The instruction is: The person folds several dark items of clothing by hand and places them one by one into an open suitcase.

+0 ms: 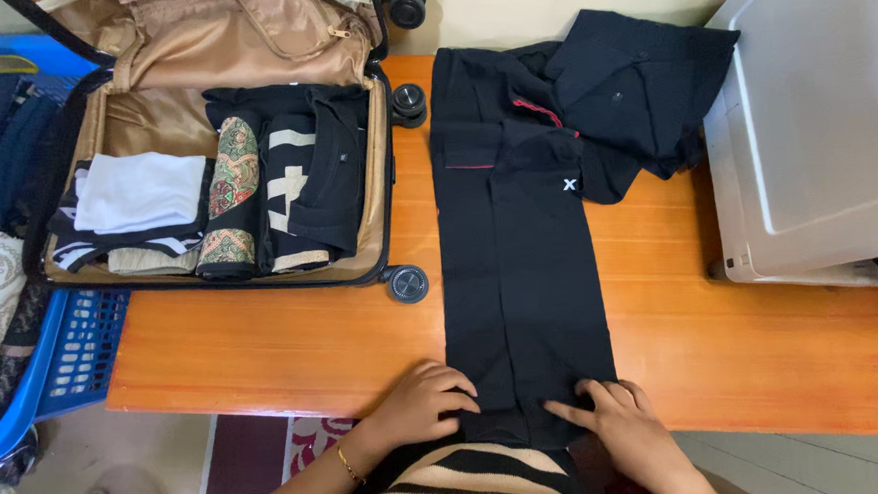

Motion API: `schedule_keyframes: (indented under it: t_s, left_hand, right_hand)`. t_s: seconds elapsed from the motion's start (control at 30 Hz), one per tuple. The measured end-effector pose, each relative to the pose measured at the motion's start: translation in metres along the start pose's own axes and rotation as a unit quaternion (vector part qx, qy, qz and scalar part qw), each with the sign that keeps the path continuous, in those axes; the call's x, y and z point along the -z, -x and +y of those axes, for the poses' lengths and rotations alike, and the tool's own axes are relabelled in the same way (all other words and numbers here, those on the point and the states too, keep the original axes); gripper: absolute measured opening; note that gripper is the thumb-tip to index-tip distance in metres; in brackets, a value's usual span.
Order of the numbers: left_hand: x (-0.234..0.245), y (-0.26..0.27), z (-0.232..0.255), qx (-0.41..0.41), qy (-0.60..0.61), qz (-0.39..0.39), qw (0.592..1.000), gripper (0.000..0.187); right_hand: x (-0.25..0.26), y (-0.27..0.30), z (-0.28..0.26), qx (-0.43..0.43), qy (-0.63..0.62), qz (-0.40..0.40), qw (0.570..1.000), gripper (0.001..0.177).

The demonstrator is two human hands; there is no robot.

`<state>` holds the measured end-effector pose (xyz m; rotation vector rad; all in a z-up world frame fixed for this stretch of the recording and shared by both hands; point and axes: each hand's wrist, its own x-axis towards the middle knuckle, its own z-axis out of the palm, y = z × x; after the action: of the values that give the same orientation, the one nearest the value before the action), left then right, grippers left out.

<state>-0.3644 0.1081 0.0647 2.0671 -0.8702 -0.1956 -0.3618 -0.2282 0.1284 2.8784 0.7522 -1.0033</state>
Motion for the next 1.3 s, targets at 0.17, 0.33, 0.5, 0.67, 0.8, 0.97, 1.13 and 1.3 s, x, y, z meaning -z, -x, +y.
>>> schedule_keyframes:
  t_s: [0.17,0.33,0.5,0.67,0.8,0.97,1.13,1.3]
  left_hand:
    - [-0.006,0.003,0.002,-0.026,0.007,0.05,0.998,0.015]
    - [-0.02,0.003,-0.003,-0.027,0.018,0.055,0.998,0.018]
    - [-0.039,0.003,-0.01,0.098,0.119,0.076,0.985,0.019]
    - [-0.065,-0.009,-0.045,0.377,0.253,0.255,0.854,0.026]
    - [-0.072,-0.009,-0.086,0.351,0.311,0.24,0.85,0.026]
    - [-0.076,-0.003,-0.095,0.295,0.288,0.227,0.882,0.024]
    - [-0.062,-0.004,-0.078,0.363,0.252,0.201,0.875,0.021]
    - [-0.04,-0.015,-0.061,0.443,0.289,0.17,0.832,0.025]
  right_hand:
    - [-0.025,-0.005,-0.018,0.065,-0.028,0.115,0.991,0.086]
    - [-0.03,-0.004,-0.012,0.103,-0.061,0.155,0.981,0.061]
    - [-0.003,-0.011,0.019,0.129,-0.223,0.12,0.959,0.032]
    - [0.039,-0.044,0.055,0.007,-0.254,0.142,0.957,0.038]
    - [0.03,-0.063,0.082,-0.15,-0.39,0.066,0.906,0.045]
    - [-0.009,-0.077,0.107,-0.074,-0.481,0.039,0.872,0.027]
    - [-0.015,-0.084,0.102,-0.022,-0.54,0.163,0.826,0.021]
    - [-0.03,-0.09,0.1,-0.106,-0.463,0.194,0.858,0.033]
